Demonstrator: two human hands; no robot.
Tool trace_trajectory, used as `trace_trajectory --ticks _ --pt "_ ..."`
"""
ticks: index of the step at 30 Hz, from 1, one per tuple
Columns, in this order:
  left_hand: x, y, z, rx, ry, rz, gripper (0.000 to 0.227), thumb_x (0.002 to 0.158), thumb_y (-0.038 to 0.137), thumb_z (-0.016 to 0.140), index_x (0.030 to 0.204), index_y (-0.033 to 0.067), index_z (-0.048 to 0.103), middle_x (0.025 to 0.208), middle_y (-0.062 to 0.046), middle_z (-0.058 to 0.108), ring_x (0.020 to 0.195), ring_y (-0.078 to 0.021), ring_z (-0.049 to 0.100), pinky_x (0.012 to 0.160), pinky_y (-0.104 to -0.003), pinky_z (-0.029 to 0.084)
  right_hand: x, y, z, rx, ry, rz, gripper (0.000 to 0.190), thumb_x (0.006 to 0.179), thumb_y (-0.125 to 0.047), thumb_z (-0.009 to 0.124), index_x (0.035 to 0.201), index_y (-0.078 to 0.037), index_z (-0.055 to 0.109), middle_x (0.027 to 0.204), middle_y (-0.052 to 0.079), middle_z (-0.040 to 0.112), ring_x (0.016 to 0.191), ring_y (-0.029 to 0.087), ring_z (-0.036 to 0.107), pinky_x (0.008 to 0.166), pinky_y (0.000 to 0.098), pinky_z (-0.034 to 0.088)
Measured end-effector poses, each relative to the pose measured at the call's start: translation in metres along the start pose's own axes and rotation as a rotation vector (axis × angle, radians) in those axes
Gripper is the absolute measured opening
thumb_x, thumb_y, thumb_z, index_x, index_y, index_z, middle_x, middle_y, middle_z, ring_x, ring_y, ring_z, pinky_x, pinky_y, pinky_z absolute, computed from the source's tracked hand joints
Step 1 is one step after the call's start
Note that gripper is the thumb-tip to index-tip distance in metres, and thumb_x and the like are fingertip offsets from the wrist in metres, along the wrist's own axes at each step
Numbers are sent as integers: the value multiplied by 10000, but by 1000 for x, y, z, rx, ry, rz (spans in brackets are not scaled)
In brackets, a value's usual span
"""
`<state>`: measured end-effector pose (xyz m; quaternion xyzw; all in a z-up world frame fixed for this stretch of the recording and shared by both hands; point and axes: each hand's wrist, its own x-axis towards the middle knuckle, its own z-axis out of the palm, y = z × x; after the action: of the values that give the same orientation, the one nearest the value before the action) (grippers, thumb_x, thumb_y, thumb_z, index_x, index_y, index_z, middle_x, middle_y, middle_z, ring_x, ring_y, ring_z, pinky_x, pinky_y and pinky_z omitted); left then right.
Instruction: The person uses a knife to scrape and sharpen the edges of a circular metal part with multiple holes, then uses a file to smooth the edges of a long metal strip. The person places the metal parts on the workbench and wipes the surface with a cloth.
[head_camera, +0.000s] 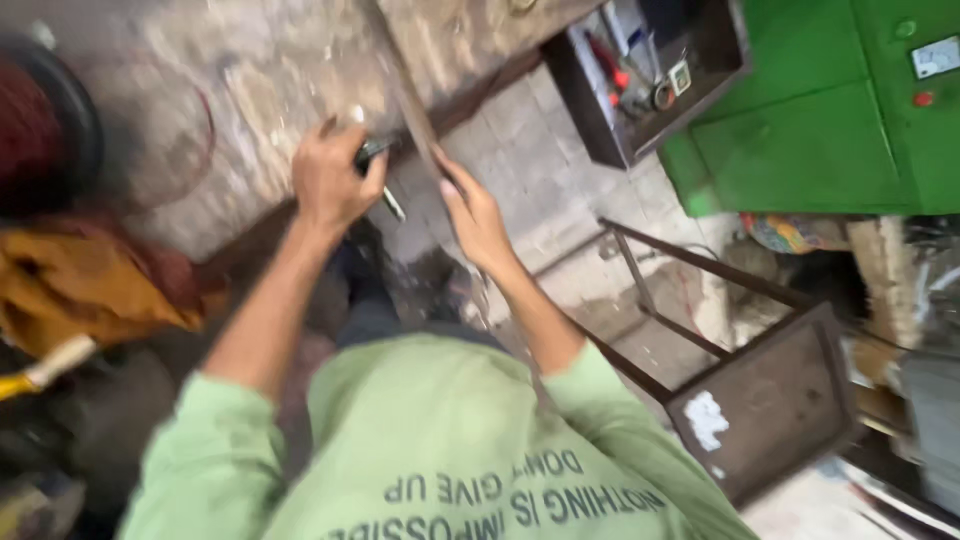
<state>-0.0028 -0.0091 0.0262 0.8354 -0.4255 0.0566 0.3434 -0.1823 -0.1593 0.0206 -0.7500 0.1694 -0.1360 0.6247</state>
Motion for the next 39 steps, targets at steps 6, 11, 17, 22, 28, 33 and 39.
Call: trace_trajectory --ticks 6,11,17,22,28,33,39 --pt "8 -29 17 32 -14 114 302 760 188 870 913 29 665 871 -170 685 847 -389 676 850 -497 547 -44 -70 16 -58 19 59 423 1115 -166 446 1479 40 507 1530 246 531 1482 352 458 1240 398 309" --pt "-1 -22 18 -34 158 61 303 806 215 902 953 54 691 912 -166 711 937 -415 697 904 -464 538 110 36 32 -117 55 -133 421 1090 -158 503 1485 -18 537 1497 170 605 1429 261 559 1199 331 418" --pt "-17 -7 20 21 15 40 227 839 169 867 936 63 691 823 -167 690 819 -381 691 972 -467 559 -46 18 -14 -61 -27 57 413 1093 -124 487 1466 50 511 1475 212 602 1398 277 557 1183 369 407" --pt "16 -14 14 117 68 110 423 678 210 874 1045 47 741 889 -176 726 894 -375 718 885 -445 541 -36 -26 9 -40 -6 135 419 1087 -111 474 1462 73 512 1517 220 552 1450 298 498 1212 387 347" --pt "3 -14 10 -168 178 -103 279 804 213 900 973 58 741 881 -176 723 905 -370 721 886 -432 570 114 55 39 -48 -3 -138 453 1094 -196 491 1490 21 529 1541 151 564 1472 248 498 1234 346 356" --pt "-5 -14 15 -8 28 6 214 855 168 843 980 45 720 865 -156 725 831 -330 715 1018 -451 561 -42 -6 -7 26 -22 103 457 1101 -177 468 1503 40 477 1537 204 536 1452 269 490 1219 370 349" --pt "-4 -16 22 41 88 103 284 826 242 881 989 78 716 863 -134 720 894 -349 727 920 -452 578 -3 -9 29 -40 147 120 412 1108 -195 503 1440 48 533 1462 220 590 1384 314 549 1180 379 390"
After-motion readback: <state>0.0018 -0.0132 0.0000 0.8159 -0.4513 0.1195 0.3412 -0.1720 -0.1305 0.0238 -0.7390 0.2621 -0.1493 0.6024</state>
